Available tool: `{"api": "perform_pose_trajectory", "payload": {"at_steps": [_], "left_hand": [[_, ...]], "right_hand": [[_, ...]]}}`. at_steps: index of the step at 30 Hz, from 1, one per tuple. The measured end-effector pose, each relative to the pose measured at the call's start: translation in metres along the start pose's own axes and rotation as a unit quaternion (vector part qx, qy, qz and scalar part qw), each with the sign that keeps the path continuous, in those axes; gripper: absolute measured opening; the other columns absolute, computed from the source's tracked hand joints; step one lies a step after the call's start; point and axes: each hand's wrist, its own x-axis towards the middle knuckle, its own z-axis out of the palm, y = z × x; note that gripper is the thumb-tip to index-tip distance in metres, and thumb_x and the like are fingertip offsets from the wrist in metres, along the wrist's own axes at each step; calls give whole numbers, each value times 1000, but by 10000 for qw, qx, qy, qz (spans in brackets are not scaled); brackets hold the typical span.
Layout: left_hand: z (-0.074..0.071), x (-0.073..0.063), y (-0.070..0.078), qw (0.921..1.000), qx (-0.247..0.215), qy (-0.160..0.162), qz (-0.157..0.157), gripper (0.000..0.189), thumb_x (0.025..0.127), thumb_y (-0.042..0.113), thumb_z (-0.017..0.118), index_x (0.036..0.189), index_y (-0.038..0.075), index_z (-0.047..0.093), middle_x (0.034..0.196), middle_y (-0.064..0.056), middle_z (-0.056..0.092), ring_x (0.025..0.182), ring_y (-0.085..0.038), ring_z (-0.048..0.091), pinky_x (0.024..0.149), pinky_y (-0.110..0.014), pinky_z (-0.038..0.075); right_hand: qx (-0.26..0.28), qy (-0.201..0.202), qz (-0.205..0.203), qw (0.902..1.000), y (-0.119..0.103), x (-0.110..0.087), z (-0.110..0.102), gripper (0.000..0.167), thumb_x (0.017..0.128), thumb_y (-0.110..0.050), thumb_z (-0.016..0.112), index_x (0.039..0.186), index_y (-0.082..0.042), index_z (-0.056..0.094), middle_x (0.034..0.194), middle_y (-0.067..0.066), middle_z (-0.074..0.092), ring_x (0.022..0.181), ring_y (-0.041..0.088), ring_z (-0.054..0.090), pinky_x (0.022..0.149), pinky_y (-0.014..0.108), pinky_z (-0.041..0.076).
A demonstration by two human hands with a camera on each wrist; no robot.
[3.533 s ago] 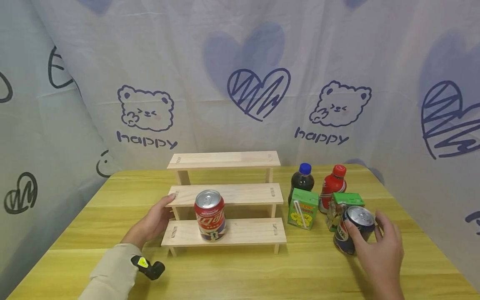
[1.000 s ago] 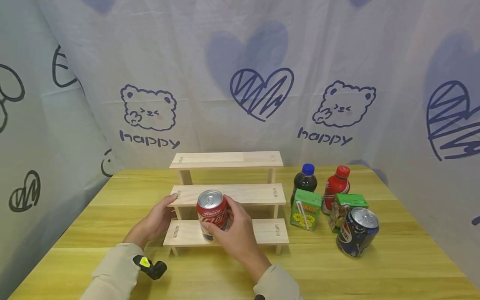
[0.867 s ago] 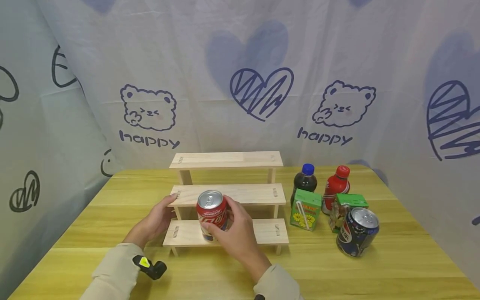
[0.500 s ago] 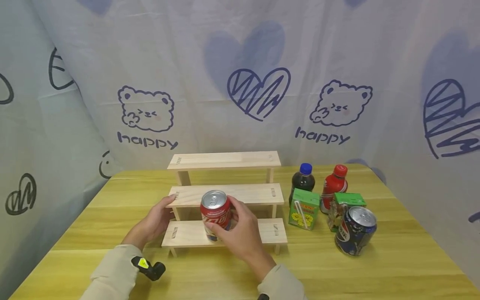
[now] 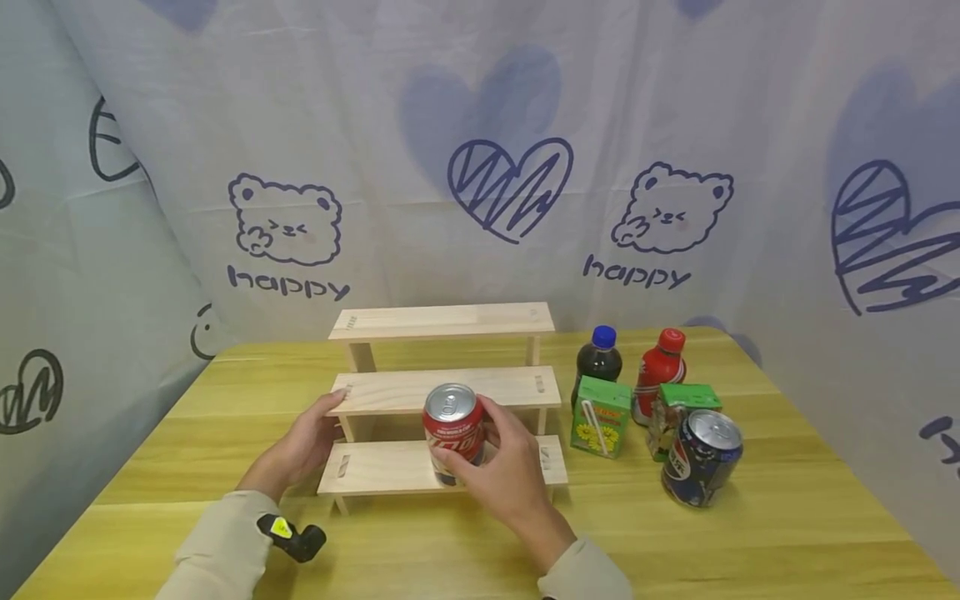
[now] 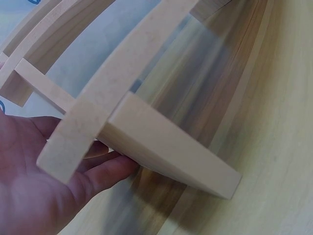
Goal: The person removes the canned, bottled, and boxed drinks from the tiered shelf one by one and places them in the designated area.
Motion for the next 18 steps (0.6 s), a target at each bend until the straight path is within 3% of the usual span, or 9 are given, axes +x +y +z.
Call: {"api": "perform_pose_trajectory", "payload": {"at_steps": [18], "left_hand": [[-1, -1, 1, 10000, -12, -64, -22, 71, 95, 57, 31, 149, 15, 14, 149, -21, 23, 135, -43, 27, 109, -55, 26]], "right_hand": [[-287, 173, 693, 9970, 16, -4, -44, 73, 70, -21, 84, 133, -4, 49, 127, 16, 54, 106, 34, 61, 82, 35, 54]]}}
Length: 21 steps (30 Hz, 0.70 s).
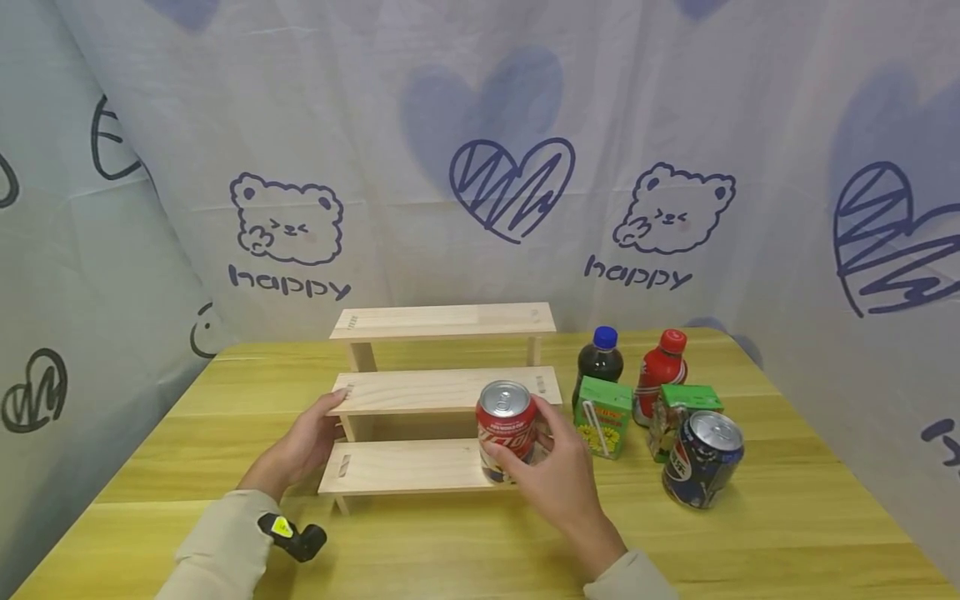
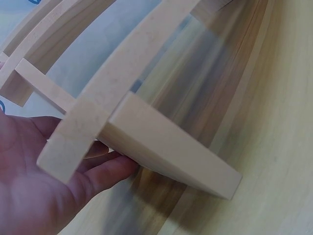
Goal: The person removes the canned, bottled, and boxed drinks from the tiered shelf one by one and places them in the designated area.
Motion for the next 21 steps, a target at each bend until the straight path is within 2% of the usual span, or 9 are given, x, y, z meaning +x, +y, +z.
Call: {"api": "perform_pose_trajectory", "payload": {"at_steps": [5, 11, 18, 21], "left_hand": [[-1, 0, 0, 10000, 49, -1, -6, 72, 94, 59, 31, 149, 15, 14, 149, -21, 23, 135, -43, 27, 110, -55, 25], [-1, 0, 1, 10000, 11, 4, 12, 71, 94, 58, 31, 149, 15, 14, 149, -21, 23, 135, -43, 27, 110, -55, 25], [-1, 1, 0, 10000, -6, 28, -23, 71, 94, 57, 32, 149, 15, 15, 148, -21, 24, 135, -43, 28, 109, -55, 27], [-1, 1, 0, 10000, 9, 52, -21, 72, 94, 58, 32, 149, 15, 16, 148, -21, 24, 135, -44, 28, 108, -55, 27]], "right_hand": [[-34, 98, 150, 9998, 4, 0, -11, 73, 72, -20, 83, 134, -3, 47, 126, 18, 53, 107, 38, 61, 82, 37, 53], [-127, 401, 241, 9988, 12, 2, -22, 71, 72, -16, 83, 133, -3, 49, 126, 17, 54, 106, 34, 61, 81, 34, 54], [-79, 922, 409, 9949, 21, 2, -38, 67, 71, -12, 82, 129, 1, 51, 123, 19, 56, 111, 30, 57, 76, 8, 47], [-105, 1132, 447, 9925, 24, 3, -44, 67, 71, -11, 82, 129, 2, 52, 121, 19, 57, 109, 26, 56, 74, 4, 44]]}}
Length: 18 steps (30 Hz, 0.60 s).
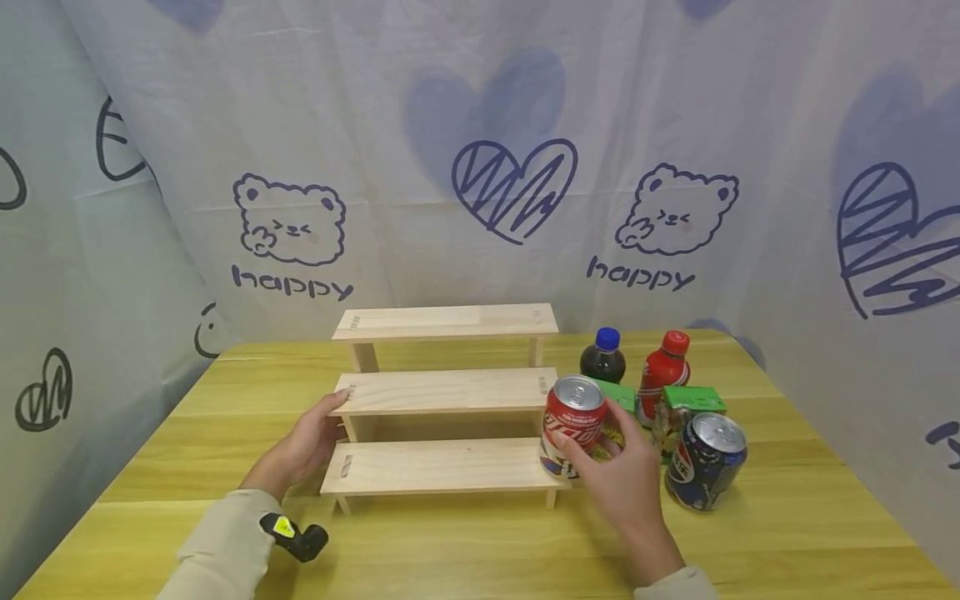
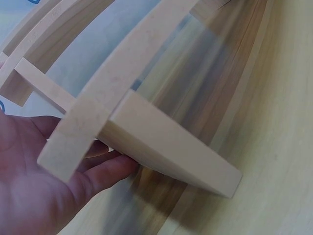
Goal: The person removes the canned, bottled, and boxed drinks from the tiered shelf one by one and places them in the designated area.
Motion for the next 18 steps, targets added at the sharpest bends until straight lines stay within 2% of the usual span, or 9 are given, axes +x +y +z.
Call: {"api": "perform_pose_trajectory", "payload": {"at_steps": [7, 10, 14, 18], "left_hand": [[1, -1, 1, 10000, 36, -33, 43, 73, 94, 58, 32, 150, 15, 13, 149, -22, 22, 136, -44, 26, 109, -55, 25], [1, 0, 0, 10000, 7, -2, 30, 72, 94, 58, 32, 150, 15, 14, 149, -22, 23, 135, -44, 26, 109, -55, 26], [1, 1, -1, 10000, -26, 24, 35, 72, 94, 57, 32, 150, 15, 15, 148, -22, 24, 135, -44, 27, 109, -55, 26], [1, 1, -2, 10000, 75, 20, 46, 74, 93, 60, 32, 150, 15, 14, 148, -22, 24, 135, -43, 28, 109, -55, 27]], "right_hand": [[-152, 353, 201, 9991, 10, 5, -14, 67, 72, -12, 81, 131, 0, 51, 121, 20, 58, 98, -1, 52, 71, 3, 44], [-150, 387, 276, 9988, 16, 6, -17, 68, 73, -11, 81, 131, 2, 50, 123, 23, 56, 103, 8, 56, 71, 2, 43], [-98, 267, 553, 9981, 24, 6, -20, 71, 73, -11, 80, 134, 3, 46, 127, 25, 52, 111, 35, 56, 70, 0, 42], [-228, 212, 788, 9964, 31, 4, -22, 73, 73, -12, 81, 135, 2, 45, 129, 25, 51, 113, 37, 55, 71, 0, 41]]}}
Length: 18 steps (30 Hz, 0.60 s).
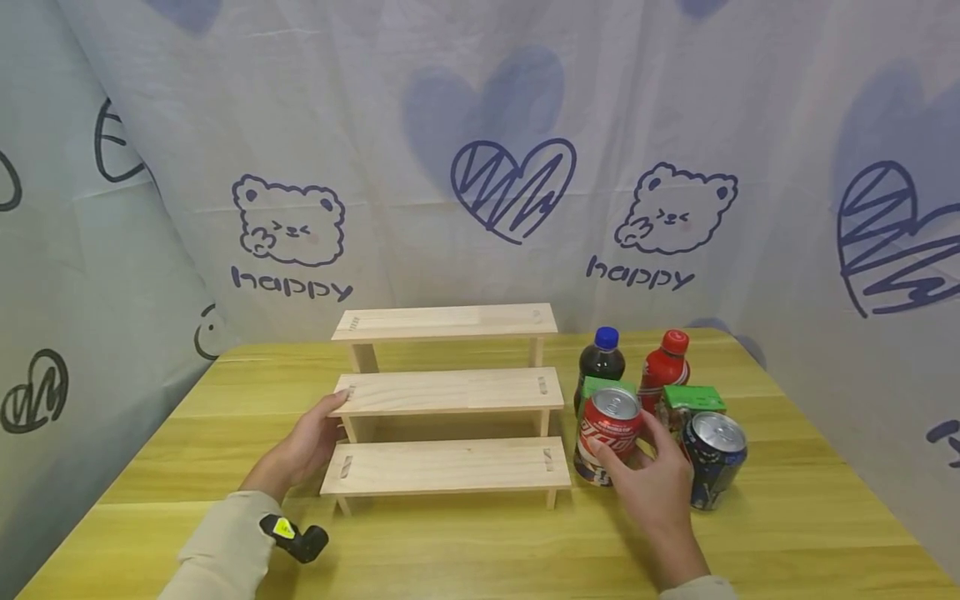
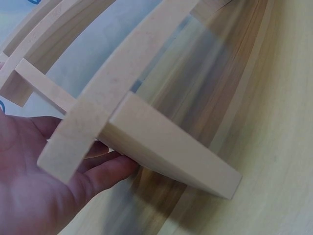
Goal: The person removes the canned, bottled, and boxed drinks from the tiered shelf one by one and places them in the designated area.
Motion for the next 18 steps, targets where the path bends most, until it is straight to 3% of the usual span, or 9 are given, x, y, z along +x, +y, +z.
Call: {"api": "perform_pose_trajectory", "payload": {"at_steps": [10, 14, 18], "left_hand": [[-1, 0, -1, 10000, 2, 8, -1, 75, 93, 61, 32, 150, 17, 13, 147, -22, 24, 133, -42, 29, 108, -54, 28], [0, -1, 1, 9999, -113, -64, 28, 71, 95, 56, 30, 150, 15, 12, 148, -23, 22, 135, -44, 27, 108, -55, 27], [0, -1, 1, 9999, -134, -80, 10, 69, 95, 55, 30, 150, 15, 13, 148, -22, 23, 135, -43, 27, 109, -54, 27]], "right_hand": [[-432, -69, 203, 9988, 16, 1, -3, 79, 73, -17, 82, 139, 0, 41, 132, 28, 47, 112, 45, 55, 82, 27, 47], [-510, -7, 135, 9986, 21, 3, -2, 78, 72, -16, 82, 137, 1, 43, 132, 28, 47, 116, 43, 53, 82, 26, 46], [-464, 45, 130, 9988, 24, 3, -1, 78, 72, -16, 82, 137, 1, 43, 131, 28, 48, 114, 43, 54, 79, 15, 46]]}}
